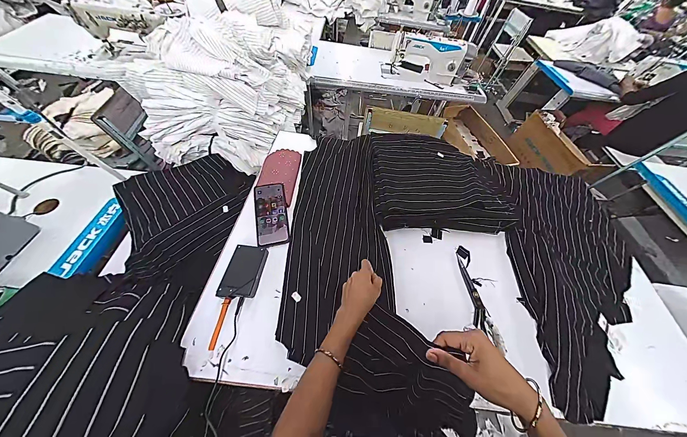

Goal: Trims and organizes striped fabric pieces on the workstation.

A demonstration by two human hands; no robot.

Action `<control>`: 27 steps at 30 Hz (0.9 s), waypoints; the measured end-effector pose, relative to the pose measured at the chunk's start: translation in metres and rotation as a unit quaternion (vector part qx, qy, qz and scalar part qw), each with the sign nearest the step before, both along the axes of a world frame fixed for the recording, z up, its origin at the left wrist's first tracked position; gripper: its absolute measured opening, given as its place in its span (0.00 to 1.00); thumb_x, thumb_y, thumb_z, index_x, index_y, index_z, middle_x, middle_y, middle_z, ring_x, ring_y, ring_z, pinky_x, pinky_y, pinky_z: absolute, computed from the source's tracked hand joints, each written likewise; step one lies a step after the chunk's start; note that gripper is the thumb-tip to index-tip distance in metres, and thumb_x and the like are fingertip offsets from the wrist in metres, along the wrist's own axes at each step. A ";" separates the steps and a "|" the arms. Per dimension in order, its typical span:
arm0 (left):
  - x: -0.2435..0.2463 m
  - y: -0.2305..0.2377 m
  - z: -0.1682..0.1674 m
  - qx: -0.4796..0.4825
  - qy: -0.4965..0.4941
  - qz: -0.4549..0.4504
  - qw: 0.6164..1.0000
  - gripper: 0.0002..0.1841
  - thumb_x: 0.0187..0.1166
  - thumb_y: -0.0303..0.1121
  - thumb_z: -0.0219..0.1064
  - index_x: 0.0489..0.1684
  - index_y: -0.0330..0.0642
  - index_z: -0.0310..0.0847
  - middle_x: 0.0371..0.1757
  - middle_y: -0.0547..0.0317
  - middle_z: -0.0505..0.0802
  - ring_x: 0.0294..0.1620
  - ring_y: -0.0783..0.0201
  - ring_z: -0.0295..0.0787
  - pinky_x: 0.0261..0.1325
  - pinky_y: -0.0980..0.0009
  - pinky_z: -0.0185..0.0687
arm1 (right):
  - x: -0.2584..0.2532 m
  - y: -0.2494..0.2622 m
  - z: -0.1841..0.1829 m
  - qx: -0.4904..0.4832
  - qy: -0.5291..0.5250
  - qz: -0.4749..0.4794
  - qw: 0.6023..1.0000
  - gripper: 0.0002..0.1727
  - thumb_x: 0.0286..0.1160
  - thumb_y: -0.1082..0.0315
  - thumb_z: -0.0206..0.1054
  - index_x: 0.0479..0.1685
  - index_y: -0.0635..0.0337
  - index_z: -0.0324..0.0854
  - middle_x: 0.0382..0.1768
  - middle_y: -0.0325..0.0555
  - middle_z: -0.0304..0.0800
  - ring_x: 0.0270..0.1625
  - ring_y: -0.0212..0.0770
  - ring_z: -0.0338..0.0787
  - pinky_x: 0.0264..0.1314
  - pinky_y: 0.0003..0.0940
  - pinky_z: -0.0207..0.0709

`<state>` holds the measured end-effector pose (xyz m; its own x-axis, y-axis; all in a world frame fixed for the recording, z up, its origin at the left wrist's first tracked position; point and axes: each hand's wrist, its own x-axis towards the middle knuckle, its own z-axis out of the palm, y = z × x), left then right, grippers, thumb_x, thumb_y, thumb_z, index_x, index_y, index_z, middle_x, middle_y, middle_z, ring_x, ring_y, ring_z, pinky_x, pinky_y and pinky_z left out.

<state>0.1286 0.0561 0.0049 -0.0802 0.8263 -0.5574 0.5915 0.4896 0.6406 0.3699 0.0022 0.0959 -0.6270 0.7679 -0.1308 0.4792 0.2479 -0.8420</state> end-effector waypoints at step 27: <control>-0.125 0.054 0.005 0.255 0.161 0.110 0.947 0.26 0.81 0.48 0.68 0.67 0.36 0.84 0.71 0.34 0.85 0.74 0.33 0.79 0.74 0.31 0.70 | 0.145 0.194 -0.027 -0.295 -0.141 -0.002 0.945 0.14 0.57 0.55 0.82 0.19 0.46 0.82 0.14 0.24 0.78 0.18 0.21 0.76 0.25 0.22 0.69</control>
<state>0.0041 0.1097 0.0096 -0.3787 0.9255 -0.0082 0.7159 0.2985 0.6311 0.5147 0.1957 0.0692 -0.4996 0.5113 -0.6992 0.7054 -0.2283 -0.6710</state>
